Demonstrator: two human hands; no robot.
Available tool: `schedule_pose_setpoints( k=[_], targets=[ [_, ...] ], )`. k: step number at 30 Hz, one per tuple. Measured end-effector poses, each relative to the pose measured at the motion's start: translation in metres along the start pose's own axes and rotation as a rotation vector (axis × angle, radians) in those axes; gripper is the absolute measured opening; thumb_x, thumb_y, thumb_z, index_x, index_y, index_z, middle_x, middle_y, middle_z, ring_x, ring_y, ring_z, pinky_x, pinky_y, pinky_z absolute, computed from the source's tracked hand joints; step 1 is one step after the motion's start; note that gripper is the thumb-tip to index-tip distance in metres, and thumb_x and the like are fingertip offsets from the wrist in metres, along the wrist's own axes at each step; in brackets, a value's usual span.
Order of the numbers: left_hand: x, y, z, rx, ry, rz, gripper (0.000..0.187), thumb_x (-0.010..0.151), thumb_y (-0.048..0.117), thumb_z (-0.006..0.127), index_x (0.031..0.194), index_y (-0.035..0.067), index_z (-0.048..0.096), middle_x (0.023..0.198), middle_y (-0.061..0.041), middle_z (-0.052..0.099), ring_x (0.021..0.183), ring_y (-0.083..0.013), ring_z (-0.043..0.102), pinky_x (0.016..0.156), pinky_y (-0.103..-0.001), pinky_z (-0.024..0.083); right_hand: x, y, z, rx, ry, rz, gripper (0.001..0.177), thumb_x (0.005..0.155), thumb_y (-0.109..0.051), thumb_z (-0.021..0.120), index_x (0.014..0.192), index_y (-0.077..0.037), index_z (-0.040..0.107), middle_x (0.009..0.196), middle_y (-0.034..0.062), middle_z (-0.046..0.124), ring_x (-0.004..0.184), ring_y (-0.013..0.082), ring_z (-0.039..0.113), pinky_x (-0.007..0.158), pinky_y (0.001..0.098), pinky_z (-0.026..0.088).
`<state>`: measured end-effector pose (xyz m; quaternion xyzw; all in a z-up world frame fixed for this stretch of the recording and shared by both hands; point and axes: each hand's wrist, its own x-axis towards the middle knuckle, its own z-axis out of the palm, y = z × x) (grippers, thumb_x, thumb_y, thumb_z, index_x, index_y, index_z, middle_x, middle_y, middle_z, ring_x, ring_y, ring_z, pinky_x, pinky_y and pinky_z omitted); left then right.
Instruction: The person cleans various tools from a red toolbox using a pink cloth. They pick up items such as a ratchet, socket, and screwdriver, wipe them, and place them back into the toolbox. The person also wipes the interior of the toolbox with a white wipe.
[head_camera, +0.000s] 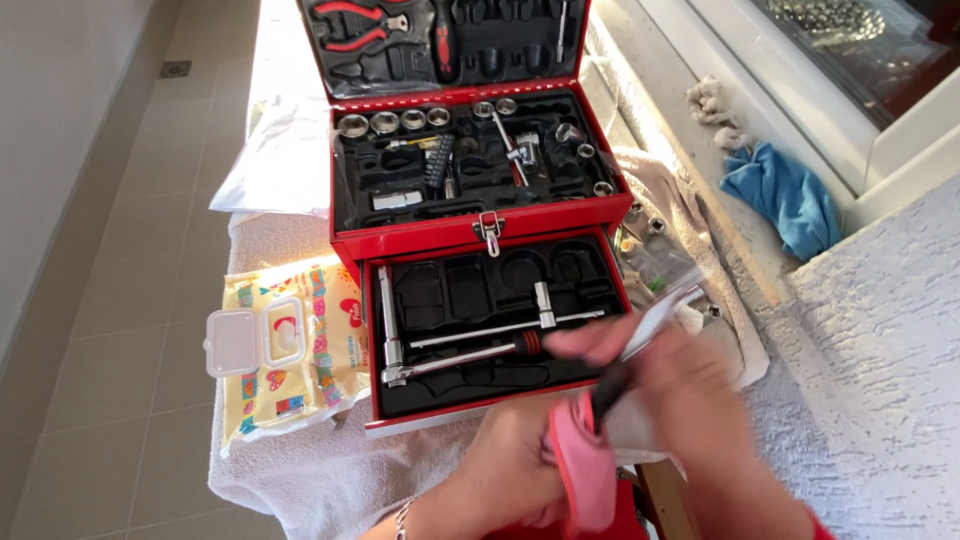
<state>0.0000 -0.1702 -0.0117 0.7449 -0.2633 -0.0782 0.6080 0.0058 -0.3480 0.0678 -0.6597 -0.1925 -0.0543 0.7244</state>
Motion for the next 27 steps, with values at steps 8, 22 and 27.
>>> schedule_pose_setpoints(
  k=[8, 22, 27],
  targets=[
    [-0.012, 0.044, -0.053, -0.599, 0.332, -0.18, 0.019, 0.074, 0.026, 0.056, 0.082, 0.01, 0.056, 0.075, -0.009, 0.058, 0.065, -0.0228, 0.054, 0.059, -0.038, 0.042, 0.056, 0.019, -0.037, -0.364, -0.138, 0.068, 0.027, 0.103, -0.025, 0.053, 0.121, -0.008, 0.061, 0.095, 0.0072, 0.064, 0.08, 0.0213, 0.063, 0.072, 0.0357, 0.057],
    [-0.072, -0.078, -0.154, -1.079, 0.018, 0.469, 0.065, 0.105, 0.044, 0.041, 0.067, -0.003, 0.065, 0.065, -0.021, 0.066, 0.052, -0.042, 0.062, 0.054, -0.057, 0.054, 0.082, 0.115, -0.013, -0.998, -0.663, -0.085, 0.028, 0.093, -0.008, 0.067, 0.121, -0.01, 0.069, 0.109, 0.0091, 0.058, 0.099, 0.0276, 0.056, 0.089, 0.0396, 0.047],
    [-0.063, -0.054, -0.148, -1.08, 0.054, 0.349, 0.073, 0.104, 0.049, 0.041, 0.057, -0.003, 0.063, 0.059, -0.02, 0.063, 0.053, -0.0404, 0.06, 0.057, -0.057, 0.053, 0.083, 0.12, -0.006, -0.932, -0.713, -0.049, 0.032, 0.093, -0.009, 0.066, 0.124, -0.009, 0.069, 0.111, 0.0087, 0.058, 0.103, 0.0275, 0.057, 0.091, 0.0405, 0.045]
  ],
)
